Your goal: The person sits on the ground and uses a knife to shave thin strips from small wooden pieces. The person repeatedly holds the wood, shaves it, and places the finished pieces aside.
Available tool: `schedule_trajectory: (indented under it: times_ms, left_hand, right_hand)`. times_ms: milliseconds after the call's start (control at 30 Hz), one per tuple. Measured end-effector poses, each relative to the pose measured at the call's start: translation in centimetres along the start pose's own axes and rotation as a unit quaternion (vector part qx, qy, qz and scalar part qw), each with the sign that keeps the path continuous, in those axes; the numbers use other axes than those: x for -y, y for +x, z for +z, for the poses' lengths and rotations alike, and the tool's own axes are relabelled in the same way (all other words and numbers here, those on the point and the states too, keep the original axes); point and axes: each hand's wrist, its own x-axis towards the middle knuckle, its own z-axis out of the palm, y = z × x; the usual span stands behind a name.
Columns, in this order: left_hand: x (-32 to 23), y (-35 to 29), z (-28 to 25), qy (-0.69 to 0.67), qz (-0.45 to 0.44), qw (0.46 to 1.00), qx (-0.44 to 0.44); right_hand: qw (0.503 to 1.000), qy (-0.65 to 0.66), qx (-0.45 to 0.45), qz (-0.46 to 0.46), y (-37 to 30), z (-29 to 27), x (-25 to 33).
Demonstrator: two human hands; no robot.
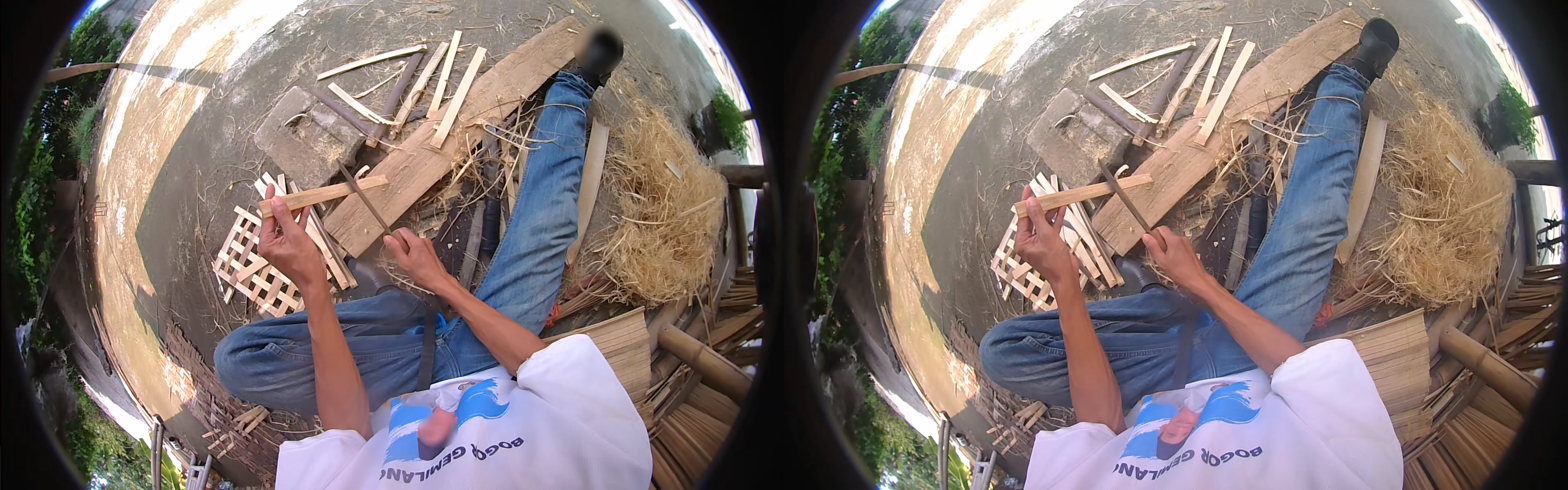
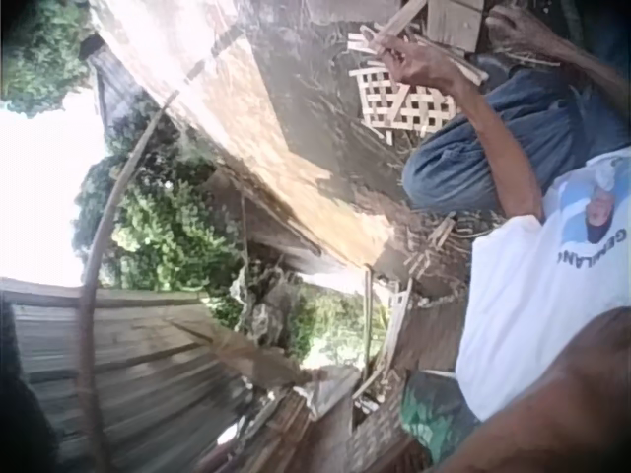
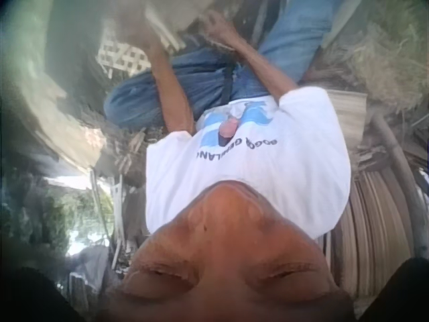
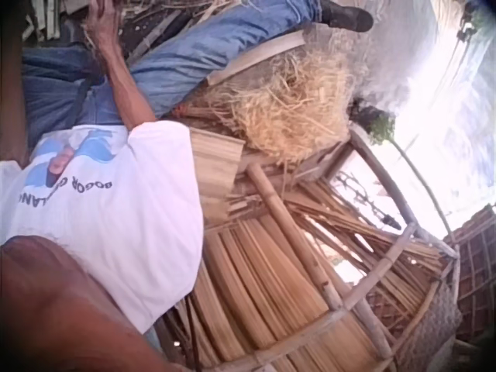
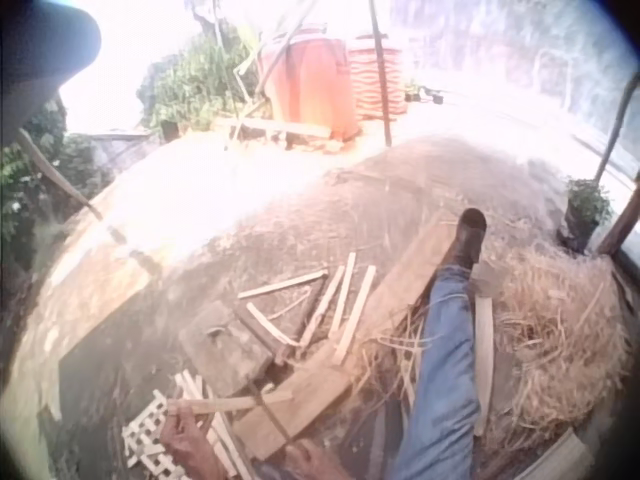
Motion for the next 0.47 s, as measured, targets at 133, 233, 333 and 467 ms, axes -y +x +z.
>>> schedule_trajectory:
  times_ms: [133,233,333,467]
  left_hand:
    - [0.2,-0.7,-0.5,0.024,-0.003,1.000,-0.008]
    - [0.1,-0.2,-0.4,0.024,-0.007,1.000,0.004]
    - [0.3,0.5,-0.2,0.002,-0.010,1.000,-0.004]
    - [0.7,0.0,-0.3,0.010,0.010,1.000,0.006]
  right_hand:
    - [0.999,0.023,0.002,-0.042,-1.6,1.0,1.3]
    - [0.998,-0.011,-0.019,-0.060,-0.8,0.6,-1.0]
    - [0.998,-0.028,-0.030,0.052,0.9,0.6,-1.6]
    - [0.998,0.013,0.040,-0.054,-1.5,0.4,0.6]
